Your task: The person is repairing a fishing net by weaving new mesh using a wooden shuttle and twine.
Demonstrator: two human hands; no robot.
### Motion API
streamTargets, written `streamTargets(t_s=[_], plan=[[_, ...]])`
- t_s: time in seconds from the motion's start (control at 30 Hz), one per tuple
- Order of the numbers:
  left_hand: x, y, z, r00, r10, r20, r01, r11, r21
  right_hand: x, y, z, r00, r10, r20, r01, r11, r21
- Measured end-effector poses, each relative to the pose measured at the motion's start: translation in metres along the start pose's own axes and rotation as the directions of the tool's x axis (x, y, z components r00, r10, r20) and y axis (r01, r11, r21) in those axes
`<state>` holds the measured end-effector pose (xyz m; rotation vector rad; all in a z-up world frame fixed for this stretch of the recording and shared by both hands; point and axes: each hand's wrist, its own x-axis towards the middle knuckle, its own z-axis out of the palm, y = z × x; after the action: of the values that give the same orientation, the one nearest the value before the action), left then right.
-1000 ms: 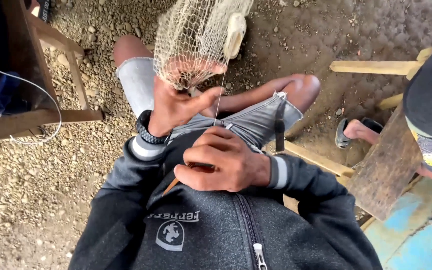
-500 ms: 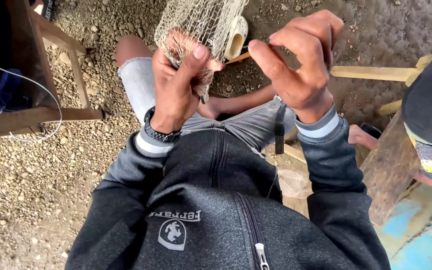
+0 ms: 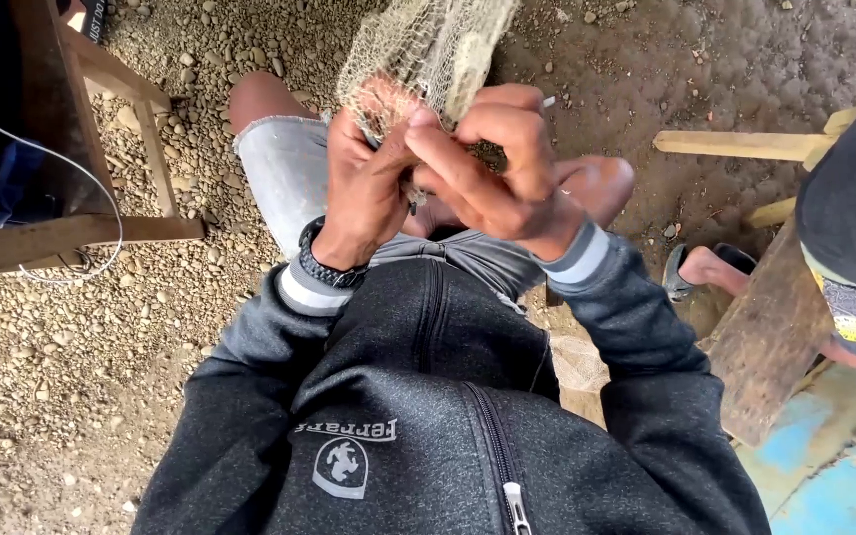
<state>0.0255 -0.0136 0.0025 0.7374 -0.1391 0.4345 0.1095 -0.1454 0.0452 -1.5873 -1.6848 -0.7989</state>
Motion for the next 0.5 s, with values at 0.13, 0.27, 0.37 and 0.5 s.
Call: streamTargets(t_s=[0.13,0.27,0.37,0.5], plan=[[0.005,0.019,0.008,0.995,0.101,0.012,-0.100,0.942,0.321,0.032,-0.034,-0.004,0.995,-0.102,0.000,0.101,0.994,-0.041],[0.004,0.032,0.006,0.984,0.173,0.041,-0.160,0.760,0.630,0.029,-0.091,0.005,0.950,-0.291,0.111,0.258,0.935,0.241],[0.008,0.037,0.002,0.978,0.182,0.103,-0.203,0.714,0.669,0.009,-0.107,0.023,0.985,-0.095,-0.146,0.125,0.968,0.217],[0.000,0.033,-0.016,0.973,0.157,0.170,-0.231,0.639,0.734,-0.004,-0.098,-0.006,0.989,-0.008,0.148,-0.063,0.880,0.471]])
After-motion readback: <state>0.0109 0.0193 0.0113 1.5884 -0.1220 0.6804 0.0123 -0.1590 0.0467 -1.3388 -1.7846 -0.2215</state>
